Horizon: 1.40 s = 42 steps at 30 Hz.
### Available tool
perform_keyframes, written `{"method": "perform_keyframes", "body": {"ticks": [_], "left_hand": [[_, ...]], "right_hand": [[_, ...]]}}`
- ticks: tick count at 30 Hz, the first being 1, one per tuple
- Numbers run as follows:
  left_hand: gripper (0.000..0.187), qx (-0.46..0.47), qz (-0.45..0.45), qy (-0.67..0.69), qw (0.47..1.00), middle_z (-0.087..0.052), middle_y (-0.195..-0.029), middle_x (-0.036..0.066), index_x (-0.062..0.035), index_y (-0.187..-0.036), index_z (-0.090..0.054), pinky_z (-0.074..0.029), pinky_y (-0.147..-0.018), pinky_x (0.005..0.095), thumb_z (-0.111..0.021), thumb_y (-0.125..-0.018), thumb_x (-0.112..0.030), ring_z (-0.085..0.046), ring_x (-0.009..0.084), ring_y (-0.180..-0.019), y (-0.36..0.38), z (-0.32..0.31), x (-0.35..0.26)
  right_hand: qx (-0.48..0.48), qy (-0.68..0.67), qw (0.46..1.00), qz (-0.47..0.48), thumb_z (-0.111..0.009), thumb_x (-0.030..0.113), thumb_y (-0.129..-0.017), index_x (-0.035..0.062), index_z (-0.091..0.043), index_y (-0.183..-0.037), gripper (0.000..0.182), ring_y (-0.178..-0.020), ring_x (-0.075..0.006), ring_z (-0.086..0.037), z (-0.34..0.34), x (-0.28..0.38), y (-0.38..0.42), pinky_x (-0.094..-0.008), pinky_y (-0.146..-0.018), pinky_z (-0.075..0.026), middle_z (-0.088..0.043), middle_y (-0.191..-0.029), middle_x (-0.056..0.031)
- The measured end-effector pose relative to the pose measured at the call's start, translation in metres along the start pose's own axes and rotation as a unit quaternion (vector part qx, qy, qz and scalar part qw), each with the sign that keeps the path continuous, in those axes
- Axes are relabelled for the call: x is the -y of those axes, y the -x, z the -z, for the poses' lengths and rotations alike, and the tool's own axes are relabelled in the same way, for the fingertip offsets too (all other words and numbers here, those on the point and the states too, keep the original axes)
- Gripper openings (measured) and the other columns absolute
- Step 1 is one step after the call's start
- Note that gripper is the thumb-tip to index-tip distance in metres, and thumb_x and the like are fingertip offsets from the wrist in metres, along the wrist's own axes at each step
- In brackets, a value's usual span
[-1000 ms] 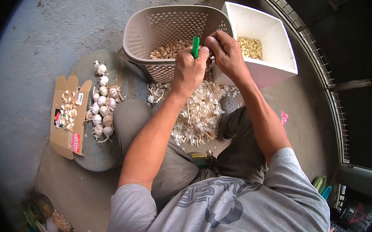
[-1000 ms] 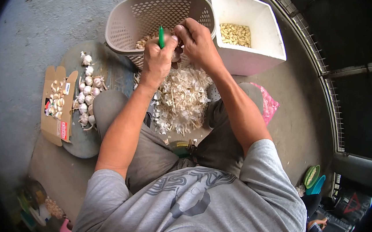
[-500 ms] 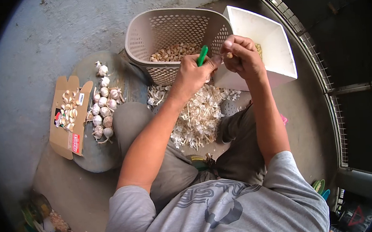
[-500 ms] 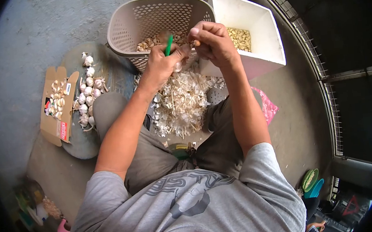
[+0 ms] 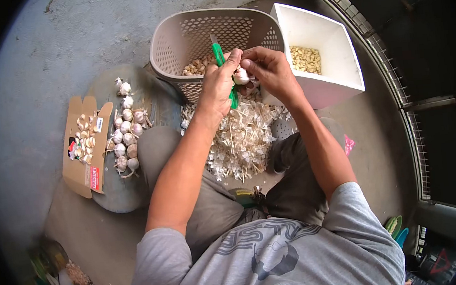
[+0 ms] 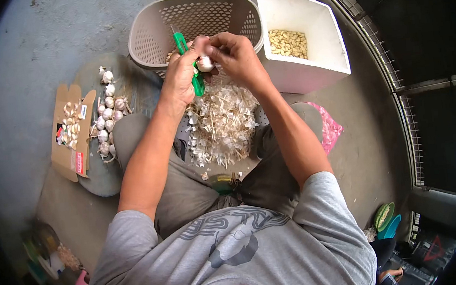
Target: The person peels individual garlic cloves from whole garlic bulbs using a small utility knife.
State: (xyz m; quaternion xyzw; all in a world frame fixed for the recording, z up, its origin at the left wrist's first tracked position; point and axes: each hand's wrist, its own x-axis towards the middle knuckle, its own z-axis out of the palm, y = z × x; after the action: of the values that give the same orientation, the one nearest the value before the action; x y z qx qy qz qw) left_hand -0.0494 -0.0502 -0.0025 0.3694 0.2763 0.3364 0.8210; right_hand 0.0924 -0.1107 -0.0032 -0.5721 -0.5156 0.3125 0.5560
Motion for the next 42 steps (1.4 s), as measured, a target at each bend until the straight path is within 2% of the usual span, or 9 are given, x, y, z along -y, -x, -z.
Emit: {"method": "perform_keyframes", "body": {"ticks": [6, 10, 15, 17, 23, 29, 33, 39, 42], "left_hand": [[0.047, 0.06, 0.02, -0.02, 0.998, -0.069, -0.087, 0.01, 0.0003, -0.12, -0.063, -0.053, -0.045, 0.0292, -0.057, -0.103, -0.043, -0.07, 0.0205, -0.061, -0.004, 0.009, -0.003], [0.049, 0.034, -0.017, -0.051, 0.998, -0.069, -0.085, 0.009, 0.0, -0.116, -0.064, -0.049, -0.043, 0.0275, -0.059, -0.102, -0.047, -0.07, 0.0196, -0.062, -0.002, 0.009, -0.008], [0.052, 0.015, -0.115, -0.205, 0.972, -0.067, -0.083, 0.005, -0.0016, -0.11, -0.066, -0.047, -0.045, 0.0259, -0.061, -0.099, -0.053, -0.065, 0.0138, -0.064, -0.007, 0.009, 0.0], [0.047, 0.002, -0.091, -0.175, 0.98, -0.065, -0.082, 0.002, -0.0029, -0.106, -0.067, -0.047, -0.047, 0.026, -0.064, -0.099, -0.049, -0.062, 0.0113, -0.066, -0.005, 0.006, 0.003], [0.037, 0.008, -0.086, -0.091, 0.992, -0.066, -0.083, 0.002, -0.0033, -0.104, -0.069, -0.048, -0.047, 0.0262, -0.067, -0.099, -0.04, -0.062, 0.0109, -0.066, -0.007, 0.003, 0.005], [0.036, -0.005, -0.051, -0.005, 0.999, -0.066, -0.084, 0.004, 0.0, -0.105, -0.068, -0.052, -0.046, 0.0284, -0.067, -0.099, -0.036, -0.065, 0.0139, -0.067, -0.014, 0.016, -0.003], [0.036, -0.017, -0.105, -0.045, 0.993, -0.065, -0.087, 0.005, 0.0001, -0.103, -0.069, -0.055, -0.055, 0.03, -0.068, -0.098, -0.035, -0.065, 0.0146, -0.072, -0.015, 0.015, -0.003], [0.035, 0.008, -0.118, -0.095, 0.988, -0.068, -0.09, 0.005, 0.0, -0.102, -0.069, -0.054, -0.072, 0.0267, -0.068, -0.099, -0.035, -0.065, 0.0116, -0.078, -0.013, 0.01, 0.008], [0.036, 0.002, -0.114, -0.079, 0.99, -0.069, -0.085, 0.005, -0.0008, -0.098, -0.069, -0.054, -0.058, 0.0285, -0.067, -0.1, -0.036, -0.066, 0.0124, -0.074, -0.015, 0.009, 0.01]], "right_hand": [[-0.057, 0.042, 0.994, -0.078, -0.064, 0.015, -0.101, -0.0038, -0.06, -0.098, 0.02, -0.073, -0.0101, -0.06, 0.005, 0.012, -0.001, -0.0274, -0.066, -0.051, -0.065, -0.079, -0.0046], [-0.042, -0.022, 0.998, 0.03, -0.064, 0.02, -0.102, -0.0004, -0.06, -0.099, 0.021, -0.064, -0.008, -0.054, 0.014, 0.007, -0.004, -0.0253, -0.056, -0.046, -0.061, -0.076, -0.0016], [0.035, 0.082, 0.994, -0.066, -0.067, 0.026, -0.1, -0.0023, -0.064, -0.091, 0.03, -0.064, -0.009, -0.053, 0.006, 0.026, 0.003, -0.0288, -0.054, -0.044, -0.065, -0.073, -0.004], [0.038, 0.142, 0.989, -0.006, -0.066, 0.025, -0.101, -0.0044, -0.063, -0.092, 0.031, -0.064, -0.0105, -0.054, 0.003, 0.017, 0.004, -0.0316, -0.056, -0.044, -0.067, -0.075, -0.0069], [0.01, 0.084, 0.996, -0.029, -0.064, 0.021, -0.102, -0.005, -0.061, -0.091, 0.028, -0.063, -0.0104, -0.056, 0.002, 0.015, 0.002, -0.0307, -0.055, -0.045, -0.065, -0.072, -0.0075], [0.094, 0.018, 0.991, -0.092, -0.066, 0.014, -0.099, -0.0018, -0.06, -0.098, 0.017, -0.055, -0.0091, -0.058, 0.02, 0.014, 0.0, -0.0257, -0.049, -0.048, -0.064, -0.075, -0.0047], [0.112, 0.054, 0.991, 0.048, -0.072, 0.011, -0.094, -0.0026, -0.061, -0.11, 0.024, -0.068, -0.0116, -0.063, 0.024, -0.006, -0.001, -0.0291, -0.06, -0.053, -0.066, -0.081, -0.006], [0.026, 0.158, 0.987, 0.02, -0.066, 0.021, -0.1, -0.0059, -0.062, -0.109, 0.029, -0.073, -0.0193, -0.067, -0.004, 0.026, 0.006, -0.0361, -0.067, -0.054, -0.068, -0.081, -0.016], [0.017, 0.174, 0.984, 0.042, -0.062, 0.021, -0.102, -0.0055, -0.062, -0.107, 0.027, -0.071, -0.0263, -0.068, -0.001, 0.029, 0.006, -0.0395, -0.066, -0.054, -0.069, -0.082, -0.02]]}}
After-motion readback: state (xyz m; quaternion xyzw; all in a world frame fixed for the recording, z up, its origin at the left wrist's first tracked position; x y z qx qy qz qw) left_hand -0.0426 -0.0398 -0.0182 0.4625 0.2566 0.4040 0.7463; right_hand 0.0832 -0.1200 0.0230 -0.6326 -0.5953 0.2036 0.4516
